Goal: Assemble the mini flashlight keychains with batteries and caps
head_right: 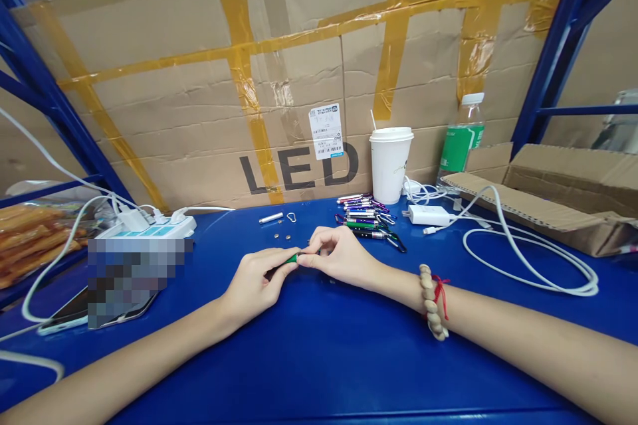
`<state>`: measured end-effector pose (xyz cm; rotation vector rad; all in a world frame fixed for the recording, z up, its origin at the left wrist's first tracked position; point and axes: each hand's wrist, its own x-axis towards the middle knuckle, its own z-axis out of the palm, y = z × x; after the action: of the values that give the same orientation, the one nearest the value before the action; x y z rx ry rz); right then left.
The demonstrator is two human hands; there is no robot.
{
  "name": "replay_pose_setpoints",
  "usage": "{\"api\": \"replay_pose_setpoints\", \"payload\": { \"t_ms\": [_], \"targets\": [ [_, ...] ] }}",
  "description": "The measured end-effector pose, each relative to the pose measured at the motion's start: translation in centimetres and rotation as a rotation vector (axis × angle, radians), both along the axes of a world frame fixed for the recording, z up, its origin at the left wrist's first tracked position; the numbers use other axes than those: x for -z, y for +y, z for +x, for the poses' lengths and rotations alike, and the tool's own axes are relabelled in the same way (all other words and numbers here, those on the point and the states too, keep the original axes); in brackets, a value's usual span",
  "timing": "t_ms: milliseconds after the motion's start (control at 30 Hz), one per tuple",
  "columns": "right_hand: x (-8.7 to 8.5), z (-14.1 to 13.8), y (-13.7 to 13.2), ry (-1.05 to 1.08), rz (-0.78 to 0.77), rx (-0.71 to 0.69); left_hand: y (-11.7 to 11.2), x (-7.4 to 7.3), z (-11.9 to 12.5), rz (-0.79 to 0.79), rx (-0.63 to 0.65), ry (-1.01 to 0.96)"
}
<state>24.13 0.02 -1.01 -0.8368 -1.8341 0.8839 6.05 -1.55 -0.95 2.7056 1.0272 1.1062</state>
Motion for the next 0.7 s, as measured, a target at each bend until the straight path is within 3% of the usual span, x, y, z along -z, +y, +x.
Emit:
{"api": "replay_pose_setpoints", "payload": {
  "t_ms": [333,700],
  "targets": [
    [-0.42,-0.35,-0.08,0.047,-0.135,0.040,0.27,-0.19,0.21,-0.037,-0.025,-0.001],
    [-0.60,-0.21,0.49,0.045,-0.046,0.012,0.19,-0.89,0.44,-0.220,-0.106,-0.059]
  ]
}}
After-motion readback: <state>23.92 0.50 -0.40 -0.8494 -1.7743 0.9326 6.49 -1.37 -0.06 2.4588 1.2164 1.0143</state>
